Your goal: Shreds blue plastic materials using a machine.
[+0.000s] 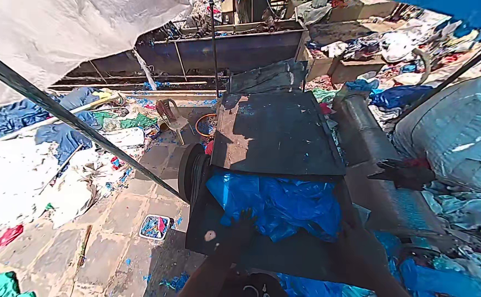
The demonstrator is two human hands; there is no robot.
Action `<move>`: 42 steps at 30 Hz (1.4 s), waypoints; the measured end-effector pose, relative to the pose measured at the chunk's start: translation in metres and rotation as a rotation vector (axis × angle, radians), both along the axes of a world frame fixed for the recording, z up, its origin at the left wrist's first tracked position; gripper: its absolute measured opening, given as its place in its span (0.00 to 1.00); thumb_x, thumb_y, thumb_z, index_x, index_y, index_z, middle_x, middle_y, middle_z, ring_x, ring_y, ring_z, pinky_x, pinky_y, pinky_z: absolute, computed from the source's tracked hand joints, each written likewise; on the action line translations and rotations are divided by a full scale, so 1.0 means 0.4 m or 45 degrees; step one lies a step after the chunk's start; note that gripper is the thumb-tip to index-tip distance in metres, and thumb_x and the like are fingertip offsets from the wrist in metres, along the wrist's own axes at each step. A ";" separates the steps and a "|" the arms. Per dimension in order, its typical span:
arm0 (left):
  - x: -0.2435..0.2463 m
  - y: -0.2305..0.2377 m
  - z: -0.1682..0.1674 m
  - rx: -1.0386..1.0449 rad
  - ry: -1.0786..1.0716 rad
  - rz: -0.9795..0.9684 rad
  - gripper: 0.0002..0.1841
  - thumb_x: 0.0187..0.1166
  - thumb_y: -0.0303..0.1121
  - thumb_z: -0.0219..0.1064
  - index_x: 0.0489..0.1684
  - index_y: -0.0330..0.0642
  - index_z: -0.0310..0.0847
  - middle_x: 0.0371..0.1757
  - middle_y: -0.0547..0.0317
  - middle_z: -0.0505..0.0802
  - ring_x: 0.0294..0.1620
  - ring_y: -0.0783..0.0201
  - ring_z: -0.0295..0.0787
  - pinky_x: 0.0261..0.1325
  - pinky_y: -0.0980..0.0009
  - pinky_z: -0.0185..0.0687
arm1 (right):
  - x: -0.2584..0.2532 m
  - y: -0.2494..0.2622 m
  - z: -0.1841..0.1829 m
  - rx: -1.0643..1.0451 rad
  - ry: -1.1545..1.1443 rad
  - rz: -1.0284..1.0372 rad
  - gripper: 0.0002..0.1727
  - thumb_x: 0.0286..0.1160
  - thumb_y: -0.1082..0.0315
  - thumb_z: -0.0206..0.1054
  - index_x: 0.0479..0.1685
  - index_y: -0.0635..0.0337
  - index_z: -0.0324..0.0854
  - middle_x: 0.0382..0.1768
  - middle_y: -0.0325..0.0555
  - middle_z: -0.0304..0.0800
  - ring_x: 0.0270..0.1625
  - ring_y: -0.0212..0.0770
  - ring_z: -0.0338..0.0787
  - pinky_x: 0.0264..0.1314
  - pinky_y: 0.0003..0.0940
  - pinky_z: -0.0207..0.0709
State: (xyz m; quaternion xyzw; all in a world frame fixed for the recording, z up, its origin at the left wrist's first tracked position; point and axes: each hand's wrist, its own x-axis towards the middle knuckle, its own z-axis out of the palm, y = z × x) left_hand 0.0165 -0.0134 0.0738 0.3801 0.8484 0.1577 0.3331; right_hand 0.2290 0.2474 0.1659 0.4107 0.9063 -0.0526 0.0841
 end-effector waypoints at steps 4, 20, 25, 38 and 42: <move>0.006 -0.009 0.011 0.027 -0.026 0.026 0.26 0.94 0.44 0.49 0.92 0.58 0.62 0.98 0.62 0.50 0.98 0.47 0.36 0.85 0.21 0.34 | 0.002 0.002 0.002 -0.028 -0.010 -0.017 0.23 0.85 0.61 0.63 0.75 0.59 0.80 0.73 0.73 0.78 0.72 0.76 0.79 0.64 0.70 0.78; -0.004 -0.011 -0.018 -0.053 -0.023 -0.040 0.29 0.93 0.50 0.49 0.94 0.60 0.58 0.98 0.62 0.50 0.98 0.46 0.36 0.84 0.21 0.38 | -0.004 -0.004 0.002 0.006 -0.007 -0.063 0.22 0.84 0.61 0.64 0.74 0.57 0.81 0.70 0.70 0.81 0.69 0.73 0.83 0.60 0.66 0.82; -0.002 -0.006 -0.036 -0.058 0.004 -0.030 0.29 0.93 0.50 0.48 0.94 0.61 0.57 0.98 0.62 0.50 0.98 0.45 0.36 0.84 0.20 0.36 | -0.003 -0.001 -0.004 0.039 -0.012 -0.046 0.22 0.85 0.60 0.63 0.74 0.56 0.82 0.71 0.67 0.81 0.70 0.71 0.83 0.60 0.64 0.83; 0.028 -0.003 -0.017 -0.140 0.091 -0.058 0.31 0.92 0.50 0.50 0.96 0.61 0.51 0.99 0.62 0.46 0.99 0.46 0.32 0.86 0.22 0.34 | 0.003 0.014 0.003 -0.075 -0.008 -0.043 0.22 0.87 0.60 0.60 0.75 0.58 0.80 0.71 0.67 0.81 0.71 0.70 0.83 0.64 0.62 0.82; 0.061 -0.001 -0.041 -0.119 0.226 -0.035 0.32 0.92 0.50 0.49 0.97 0.60 0.50 0.99 0.58 0.48 0.98 0.45 0.35 0.88 0.26 0.38 | 0.014 0.038 -0.010 -0.113 0.080 -0.027 0.21 0.86 0.60 0.63 0.72 0.61 0.82 0.74 0.68 0.79 0.70 0.70 0.83 0.63 0.63 0.82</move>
